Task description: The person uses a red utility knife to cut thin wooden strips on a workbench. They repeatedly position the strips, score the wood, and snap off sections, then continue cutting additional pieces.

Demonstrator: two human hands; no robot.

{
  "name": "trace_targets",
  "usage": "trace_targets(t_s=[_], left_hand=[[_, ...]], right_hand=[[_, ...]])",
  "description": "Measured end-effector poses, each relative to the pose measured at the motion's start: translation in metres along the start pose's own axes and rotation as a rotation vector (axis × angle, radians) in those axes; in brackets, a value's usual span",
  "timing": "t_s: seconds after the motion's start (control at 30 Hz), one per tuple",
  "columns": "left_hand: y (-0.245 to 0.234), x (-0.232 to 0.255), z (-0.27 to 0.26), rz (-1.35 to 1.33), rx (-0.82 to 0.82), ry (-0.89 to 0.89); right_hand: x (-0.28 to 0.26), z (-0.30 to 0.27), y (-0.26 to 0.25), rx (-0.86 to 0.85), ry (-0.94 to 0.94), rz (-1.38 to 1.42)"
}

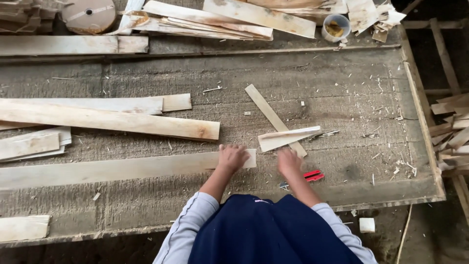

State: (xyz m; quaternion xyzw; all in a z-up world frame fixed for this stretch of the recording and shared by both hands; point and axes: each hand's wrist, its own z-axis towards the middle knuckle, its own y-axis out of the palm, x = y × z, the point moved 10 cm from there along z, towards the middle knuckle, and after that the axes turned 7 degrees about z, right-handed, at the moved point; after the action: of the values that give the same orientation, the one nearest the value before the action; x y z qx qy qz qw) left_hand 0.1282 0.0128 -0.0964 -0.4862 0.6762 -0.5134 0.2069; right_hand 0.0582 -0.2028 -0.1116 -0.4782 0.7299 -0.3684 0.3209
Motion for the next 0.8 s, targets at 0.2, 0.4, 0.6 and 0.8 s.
trace_targets(t_s=[0.2, 0.4, 0.6, 0.8], left_hand=[[0.018, -0.008, -0.007, 0.065, 0.031, 0.011], [0.044, 0.002, -0.003, -0.038, 0.284, 0.091], [-0.030, 0.036, -0.061, 0.099, 0.545, 0.094], [-0.015, 0.005, -0.076, 0.056, 0.278, -0.088]], right_hand=[[0.050, -0.010, 0.055, -0.043, -0.034, -0.147], [-0.004, -0.019, 0.034, 0.059, -0.230, 0.290], [-0.083, -0.037, -0.023, -0.073, -0.210, 0.607], [-0.017, -0.002, 0.019, -0.141, -0.208, 0.027]])
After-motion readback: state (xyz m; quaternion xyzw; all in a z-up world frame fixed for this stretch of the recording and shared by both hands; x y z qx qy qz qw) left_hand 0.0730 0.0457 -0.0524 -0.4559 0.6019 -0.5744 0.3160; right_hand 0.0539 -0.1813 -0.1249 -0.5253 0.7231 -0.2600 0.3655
